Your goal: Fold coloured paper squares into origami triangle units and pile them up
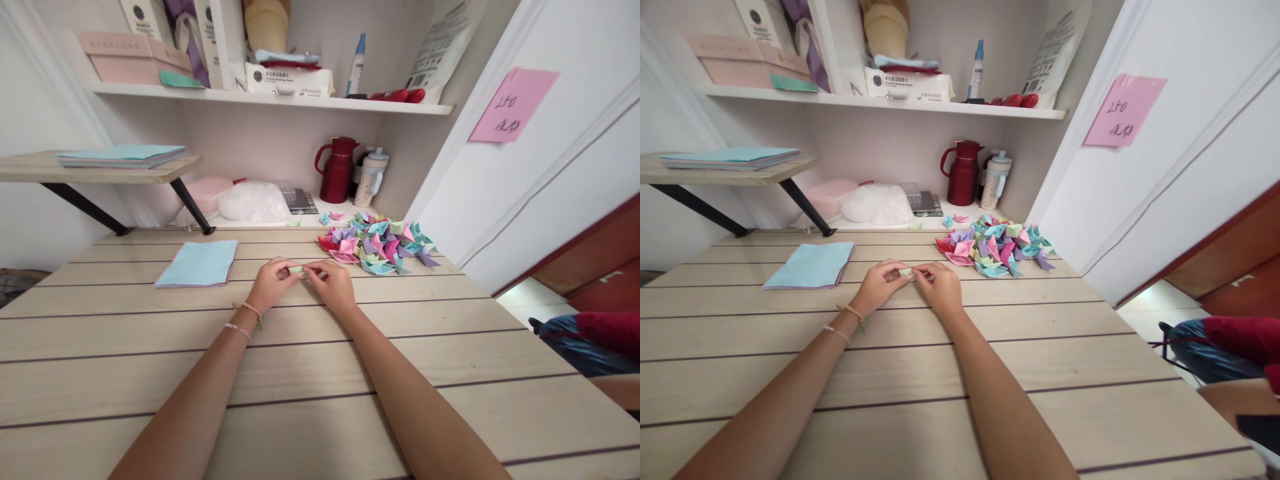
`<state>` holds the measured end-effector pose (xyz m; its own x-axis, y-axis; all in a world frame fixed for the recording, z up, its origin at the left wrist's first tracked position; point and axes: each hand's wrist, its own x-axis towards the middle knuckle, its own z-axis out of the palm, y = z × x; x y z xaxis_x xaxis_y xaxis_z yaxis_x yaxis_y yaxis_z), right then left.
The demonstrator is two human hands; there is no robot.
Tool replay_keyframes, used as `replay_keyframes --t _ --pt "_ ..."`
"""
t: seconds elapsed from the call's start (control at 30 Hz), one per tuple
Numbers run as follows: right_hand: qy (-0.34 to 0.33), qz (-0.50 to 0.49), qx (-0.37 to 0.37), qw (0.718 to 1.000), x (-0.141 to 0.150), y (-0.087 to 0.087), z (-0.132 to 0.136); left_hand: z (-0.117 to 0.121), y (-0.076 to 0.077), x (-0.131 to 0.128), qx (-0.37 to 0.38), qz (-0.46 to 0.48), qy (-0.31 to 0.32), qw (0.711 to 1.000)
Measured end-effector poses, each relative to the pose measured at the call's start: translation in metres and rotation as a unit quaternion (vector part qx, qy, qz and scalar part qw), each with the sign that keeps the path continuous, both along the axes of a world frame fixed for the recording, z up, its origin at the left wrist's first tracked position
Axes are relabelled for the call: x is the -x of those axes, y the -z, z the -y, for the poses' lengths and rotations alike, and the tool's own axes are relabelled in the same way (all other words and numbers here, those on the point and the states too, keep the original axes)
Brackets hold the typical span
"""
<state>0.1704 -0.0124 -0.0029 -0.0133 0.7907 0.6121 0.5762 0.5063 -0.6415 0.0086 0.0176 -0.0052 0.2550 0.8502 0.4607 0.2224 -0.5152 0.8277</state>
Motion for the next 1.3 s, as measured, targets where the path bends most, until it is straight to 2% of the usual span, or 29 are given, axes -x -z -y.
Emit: replay_keyframes --t 0.17,0.3,0.5,0.77,0.93,1.1,1.3 --pt "0.029 0.032 -0.002 0.999 -0.001 -0.001 0.002 0.005 -0.001 -0.002 0.022 -0.008 0.014 1.0" --pt "0.055 0.068 -0.019 0.996 0.0 -0.003 0.004 0.009 -0.004 -0.003 -0.003 -0.029 0.016 0.999" --pt "0.058 0.098 -0.031 0.993 0.004 -0.006 0.007 0.01 -0.006 -0.003 -0.021 -0.047 0.004 0.999" --pt "0.049 0.091 -0.006 0.995 0.005 -0.007 0.008 0.008 -0.006 -0.005 0.047 0.021 -0.006 0.999" --pt "0.044 0.083 -0.013 0.995 0.006 -0.007 0.007 0.005 -0.003 -0.004 0.116 0.127 0.015 0.985" --pt "0.028 0.033 -0.003 0.999 0.003 -0.003 0.002 0.004 -0.005 -0.004 0.163 0.177 0.032 0.97" --pt "-0.007 -0.162 0.064 0.985 -0.003 0.0 -0.005 0.005 -0.009 -0.003 0.209 0.147 0.074 0.964"
